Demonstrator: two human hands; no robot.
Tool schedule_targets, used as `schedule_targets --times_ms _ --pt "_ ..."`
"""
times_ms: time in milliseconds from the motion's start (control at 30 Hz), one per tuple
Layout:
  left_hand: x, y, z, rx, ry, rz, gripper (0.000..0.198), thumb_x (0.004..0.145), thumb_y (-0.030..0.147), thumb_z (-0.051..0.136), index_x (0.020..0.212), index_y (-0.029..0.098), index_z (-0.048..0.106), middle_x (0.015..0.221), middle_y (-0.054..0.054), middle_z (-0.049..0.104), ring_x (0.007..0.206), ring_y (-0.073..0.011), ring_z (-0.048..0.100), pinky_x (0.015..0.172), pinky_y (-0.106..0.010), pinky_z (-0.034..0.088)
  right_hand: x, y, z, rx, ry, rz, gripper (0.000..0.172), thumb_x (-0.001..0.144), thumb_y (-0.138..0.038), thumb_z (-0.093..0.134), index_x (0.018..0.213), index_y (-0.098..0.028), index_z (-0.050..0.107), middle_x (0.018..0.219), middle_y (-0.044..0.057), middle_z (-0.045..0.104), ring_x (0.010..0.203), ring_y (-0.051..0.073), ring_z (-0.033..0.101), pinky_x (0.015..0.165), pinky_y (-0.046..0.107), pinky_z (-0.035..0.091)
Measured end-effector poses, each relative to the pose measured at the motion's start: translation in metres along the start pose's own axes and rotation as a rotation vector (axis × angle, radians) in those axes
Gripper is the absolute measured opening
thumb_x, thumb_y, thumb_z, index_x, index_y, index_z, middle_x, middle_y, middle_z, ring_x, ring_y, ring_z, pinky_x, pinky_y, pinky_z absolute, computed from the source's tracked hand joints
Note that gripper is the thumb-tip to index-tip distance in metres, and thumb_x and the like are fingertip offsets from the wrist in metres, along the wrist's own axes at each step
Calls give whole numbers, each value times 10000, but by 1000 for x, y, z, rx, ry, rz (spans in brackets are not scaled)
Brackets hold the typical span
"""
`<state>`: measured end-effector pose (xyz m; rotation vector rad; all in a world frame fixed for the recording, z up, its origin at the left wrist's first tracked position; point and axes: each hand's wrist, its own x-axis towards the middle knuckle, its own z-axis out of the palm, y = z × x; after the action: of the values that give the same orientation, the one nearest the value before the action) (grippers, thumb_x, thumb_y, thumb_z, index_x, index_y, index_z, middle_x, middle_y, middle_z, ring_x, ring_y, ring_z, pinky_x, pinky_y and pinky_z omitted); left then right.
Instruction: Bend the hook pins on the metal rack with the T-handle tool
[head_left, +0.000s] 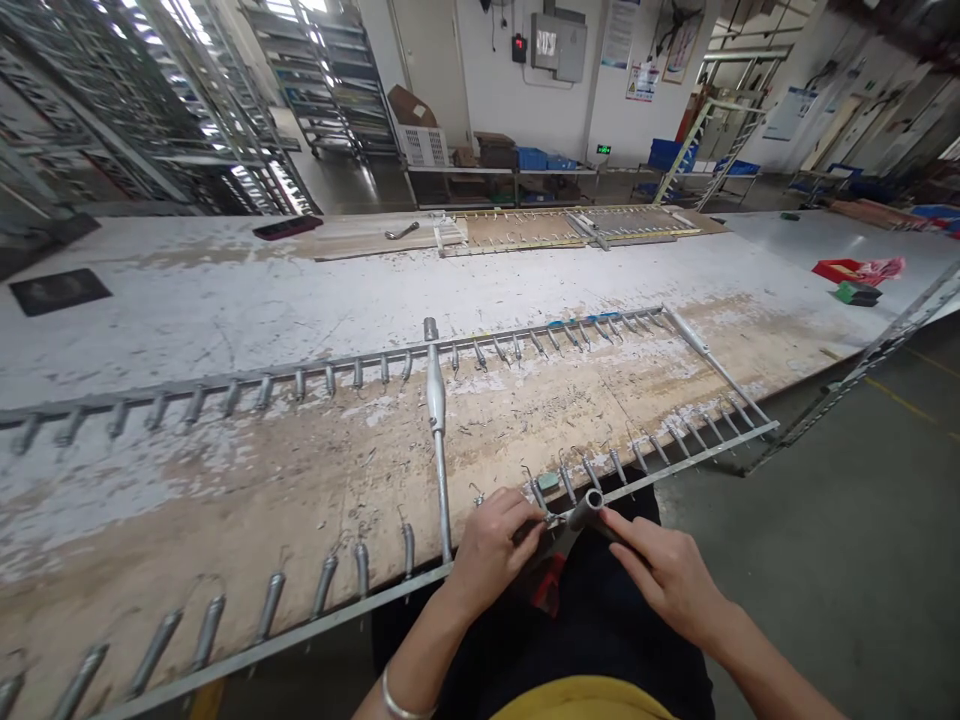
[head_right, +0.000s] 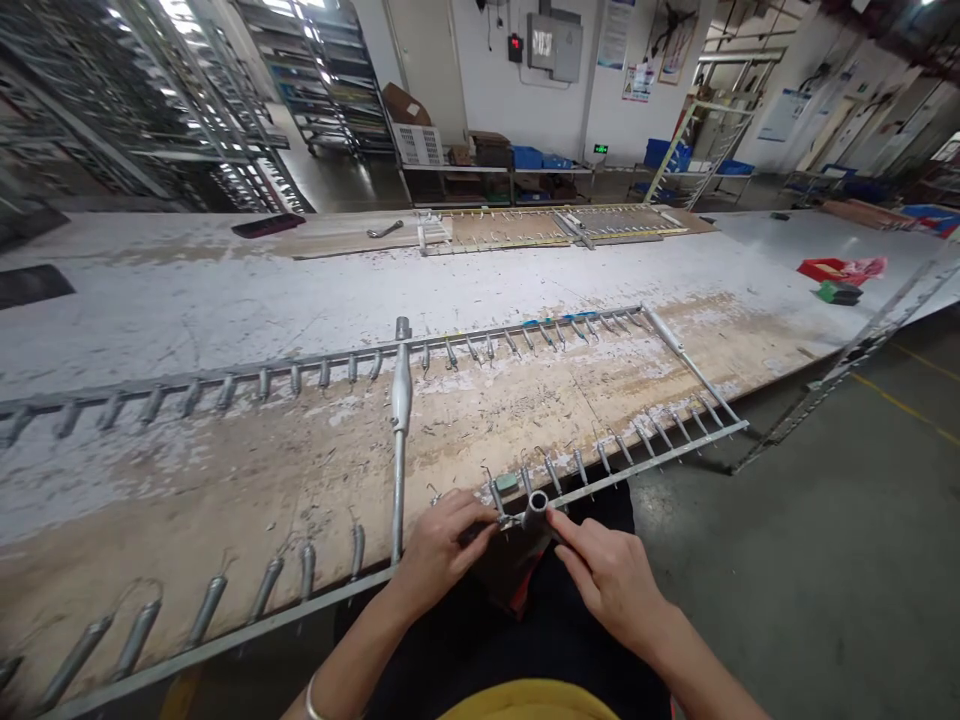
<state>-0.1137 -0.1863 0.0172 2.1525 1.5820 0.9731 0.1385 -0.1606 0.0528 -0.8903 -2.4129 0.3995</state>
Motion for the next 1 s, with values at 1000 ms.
schedule_targets --times_ms 1000 --pt "3 -2 -2 -6 -85 -18 144 912 237 506 882 201 641 828 -45 636 817 -172 567 717 -277 436 7 -4 -13 44 57 -34 345 971 -213 434 1280 -214 588 710 42 652 585 165 614 518 246 467"
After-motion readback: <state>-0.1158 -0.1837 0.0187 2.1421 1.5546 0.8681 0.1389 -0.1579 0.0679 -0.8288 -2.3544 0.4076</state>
